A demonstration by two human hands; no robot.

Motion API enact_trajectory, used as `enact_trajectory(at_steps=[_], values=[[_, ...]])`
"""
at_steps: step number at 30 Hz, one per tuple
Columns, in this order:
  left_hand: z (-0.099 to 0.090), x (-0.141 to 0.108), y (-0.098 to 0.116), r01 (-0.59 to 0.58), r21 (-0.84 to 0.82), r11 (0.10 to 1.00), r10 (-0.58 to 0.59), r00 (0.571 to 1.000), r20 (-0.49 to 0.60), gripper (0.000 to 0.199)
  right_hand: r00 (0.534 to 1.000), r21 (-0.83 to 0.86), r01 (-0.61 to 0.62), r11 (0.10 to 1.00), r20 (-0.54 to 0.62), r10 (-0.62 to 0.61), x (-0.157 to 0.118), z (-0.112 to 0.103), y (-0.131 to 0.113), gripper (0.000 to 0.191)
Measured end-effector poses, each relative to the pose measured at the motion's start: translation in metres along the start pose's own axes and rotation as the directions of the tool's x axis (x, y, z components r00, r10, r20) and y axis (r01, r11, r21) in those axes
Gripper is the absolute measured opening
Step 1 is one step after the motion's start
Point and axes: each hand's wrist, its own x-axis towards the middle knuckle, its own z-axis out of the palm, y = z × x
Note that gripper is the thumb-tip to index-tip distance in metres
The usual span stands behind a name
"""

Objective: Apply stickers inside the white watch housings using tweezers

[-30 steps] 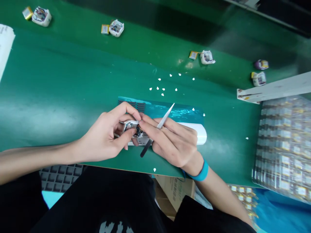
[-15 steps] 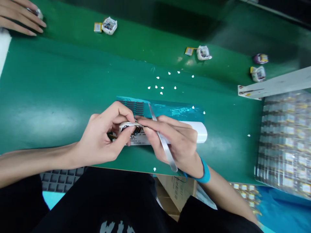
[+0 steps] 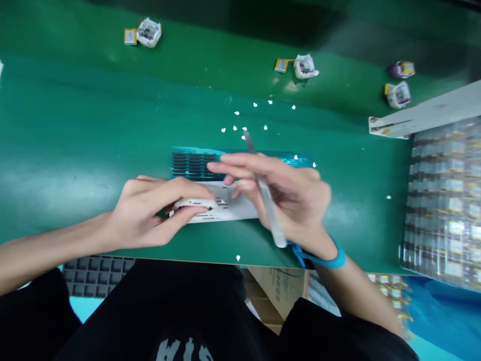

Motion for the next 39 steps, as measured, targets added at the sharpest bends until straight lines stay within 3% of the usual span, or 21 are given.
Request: enact_trajectory(at_steps=[3,5,8,11,16,19,23,30,35,39], values=[[0.0,-0.003,0.001,-0.167,0.008,0.986,0.167,0.985,0.054,0.019,0.988,0.008,-0.104,0.995,-0.115,0.104,0.002,-0.014,0.004,0.033],[0.003,-0.005,-0.001,-0.28,0.051,0.959,0.276,0.957,0.086,0.022,0.981,0.026,-0.109,0.994,-0.158,0.111,0.006,-0.018,0.007,0.042],[0.007,-0.008,-0.005,-0.362,0.14,0.922,0.343,0.928,0.144,0.023,0.988,0.036,-0.111,0.993,-0.101,0.114,0.013,-0.018,0.013,0.057],[0.01,-0.007,-0.006,-0.33,0.185,0.926,0.295,0.936,0.191,0.022,0.971,0.143,-0.234,0.962,0.085,0.223,0.017,-0.022,0.02,0.053],[0.011,-0.004,-0.005,-0.234,0.198,0.952,0.191,0.958,0.216,0.019,0.828,0.313,-0.528,0.789,0.394,0.398,0.02,-0.037,0.026,0.038],[0.012,-0.004,-0.004,-0.228,0.24,0.944,0.17,0.956,0.239,0.018,0.782,0.257,-0.549,0.795,0.492,0.382,0.021,-0.045,0.026,0.04],[0.015,-0.005,-0.004,-0.244,0.27,0.931,0.182,0.955,0.235,0.017,0.764,0.183,-0.472,0.862,0.572,0.297,0.022,-0.047,0.028,0.039],[0.017,-0.004,-0.003,-0.199,0.252,0.947,0.135,0.959,0.251,0.019,0.751,0.16,-0.428,0.889,0.611,0.252,0.022,-0.043,0.034,0.039],[0.016,-0.004,-0.004,-0.2,0.229,0.953,0.138,0.956,0.259,0.017,0.723,0.24,-0.492,0.837,0.648,0.24,0.022,-0.037,0.041,0.041],[0.015,-0.004,-0.004,-0.196,0.242,0.95,0.128,0.954,0.272,0.017,0.695,0.331,-0.606,0.724,0.663,0.278,0.023,-0.037,0.043,0.045]])
